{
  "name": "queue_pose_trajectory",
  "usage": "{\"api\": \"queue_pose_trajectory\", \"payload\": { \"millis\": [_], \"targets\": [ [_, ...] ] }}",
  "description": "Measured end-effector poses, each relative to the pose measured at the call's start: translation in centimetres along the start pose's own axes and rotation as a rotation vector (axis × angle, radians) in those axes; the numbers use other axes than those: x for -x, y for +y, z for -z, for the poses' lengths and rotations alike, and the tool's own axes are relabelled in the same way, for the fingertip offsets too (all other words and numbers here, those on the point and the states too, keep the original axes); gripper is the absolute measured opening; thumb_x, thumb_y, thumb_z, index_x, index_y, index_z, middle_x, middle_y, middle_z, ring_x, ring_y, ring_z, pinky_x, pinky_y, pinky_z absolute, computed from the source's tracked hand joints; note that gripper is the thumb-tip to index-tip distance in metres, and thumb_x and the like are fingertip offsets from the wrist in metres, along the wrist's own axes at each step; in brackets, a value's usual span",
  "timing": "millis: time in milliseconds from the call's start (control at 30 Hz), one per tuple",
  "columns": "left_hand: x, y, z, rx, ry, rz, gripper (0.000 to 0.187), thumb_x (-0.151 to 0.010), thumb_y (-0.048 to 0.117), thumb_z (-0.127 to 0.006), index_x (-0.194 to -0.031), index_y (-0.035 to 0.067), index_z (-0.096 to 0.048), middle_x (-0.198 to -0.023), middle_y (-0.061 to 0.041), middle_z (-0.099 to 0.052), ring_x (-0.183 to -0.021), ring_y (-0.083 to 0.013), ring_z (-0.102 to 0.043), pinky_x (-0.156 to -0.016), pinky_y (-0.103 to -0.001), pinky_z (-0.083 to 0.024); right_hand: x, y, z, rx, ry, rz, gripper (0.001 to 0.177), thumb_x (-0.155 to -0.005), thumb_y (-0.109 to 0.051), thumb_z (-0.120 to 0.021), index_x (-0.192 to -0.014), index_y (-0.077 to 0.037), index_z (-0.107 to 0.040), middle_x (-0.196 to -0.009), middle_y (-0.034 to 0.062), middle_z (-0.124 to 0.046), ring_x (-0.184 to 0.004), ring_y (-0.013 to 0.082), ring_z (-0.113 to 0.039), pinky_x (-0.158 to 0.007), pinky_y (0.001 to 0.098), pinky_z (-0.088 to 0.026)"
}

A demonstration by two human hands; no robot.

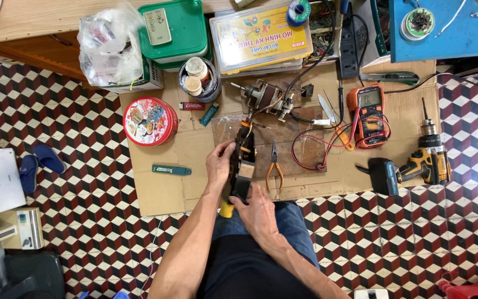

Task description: The person uses a power drill to remove screws from a black electrical component, then uses pliers to manipulate wires and internal parts. The person disassembles the component casing and continues to adjust internal wiring.

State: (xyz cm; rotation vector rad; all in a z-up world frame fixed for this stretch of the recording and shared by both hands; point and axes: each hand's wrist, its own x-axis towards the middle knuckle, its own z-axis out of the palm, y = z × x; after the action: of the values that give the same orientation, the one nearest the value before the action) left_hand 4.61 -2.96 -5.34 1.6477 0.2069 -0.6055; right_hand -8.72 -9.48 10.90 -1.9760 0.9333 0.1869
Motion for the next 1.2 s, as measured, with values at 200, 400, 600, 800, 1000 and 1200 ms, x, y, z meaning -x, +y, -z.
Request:
{"api": "queue_pose_trajectory", "payload": {
  "millis": [200,400,600,800,1000,1200],
  "targets": [
    [-0.8,0.5,1.2,0.017,-0.068,0.037,0.028,-0.096,0.022,-0.071,-0.117,0.003,-0.074,-0.099,-0.002,-0.075,-0.085,-0.0082,-0.065,-0.075,-0.023,-0.053,-0.1,-0.1,-1.5,-0.077,-0.060,-0.021,0.056,-0.078,-0.029,-0.083,-0.119,0.004,-0.061,-0.096,0.0205,-0.068,-0.081,0.0316,-0.071,-0.073,0.0418,-0.058],
    [-0.4,2.1,1.3,-0.045,-0.095,0.059,0.028,-0.096,0.020,-0.071,-0.118,0.002,-0.072,-0.099,-0.003,-0.073,-0.088,-0.0085,-0.064,-0.078,-0.023,-0.052,-3.5,4.9,-0.5,-0.155,0.010,-0.266,0.035,-0.092,-0.039,-0.069,-0.104,-0.006,-0.071,-0.089,0.0136,-0.073,-0.081,0.0279,-0.071,-0.076,0.0382,-0.057],
    [0.9,3.1,0.6,-0.012,-0.103,0.092,0.023,-0.097,0.018,-0.069,-0.116,0.004,-0.069,-0.096,0.000,-0.069,-0.088,-0.0084,-0.061,-0.079,-0.023,-0.049,-6.1,9.5,0.0,0.269,0.332,-0.096,0.060,-0.077,-0.039,-0.084,-0.115,-0.003,-0.056,-0.111,0.0196,-0.059,-0.101,0.0407,-0.062,-0.083,0.0524,-0.049],
    [1.2,2.2,0.3,-0.114,-0.101,0.009,0.023,-0.097,0.018,-0.070,-0.113,0.002,-0.069,-0.091,0.001,-0.066,-0.083,-0.0077,-0.058,-0.076,-0.023,-0.047,-7.8,14.0,-3.3,0.053,0.306,-0.092,0.046,-0.081,-0.022,-0.078,-0.115,-0.001,-0.055,-0.102,0.0186,-0.061,-0.083,0.0372,-0.063,-0.069,0.0472,-0.051],
    [1.9,1.8,-0.7,-0.255,-0.013,-0.007,0.034,-0.091,0.031,-0.076,-0.110,0.003,-0.068,-0.080,0.001,-0.065,-0.072,-0.0085,-0.057,-0.066,-0.025,-0.050,-8.7,18.4,1.7,-0.573,-0.346,-0.595,0.019,-0.091,-0.016,-0.073,-0.101,0.000,-0.071,-0.063,0.0069,-0.045,-0.041,0.0113,-0.035,-0.038,0.0289,-0.025],
    [2.6,2.9,-1.1,-0.237,-0.013,0.027,0.039,-0.088,0.039,-0.077,-0.105,0.004,-0.073,-0.079,0.001,-0.067,-0.071,-0.0086,-0.060,-0.065,-0.025,-0.051,-5.1,12.4,8.2,-0.529,-0.259,-0.448,0.019,-0.092,-0.010,-0.066,-0.109,-0.003,-0.071,-0.072,0.0038,-0.068,-0.039,0.0104,-0.041,-0.036,0.0279,-0.030]
  ]
}}
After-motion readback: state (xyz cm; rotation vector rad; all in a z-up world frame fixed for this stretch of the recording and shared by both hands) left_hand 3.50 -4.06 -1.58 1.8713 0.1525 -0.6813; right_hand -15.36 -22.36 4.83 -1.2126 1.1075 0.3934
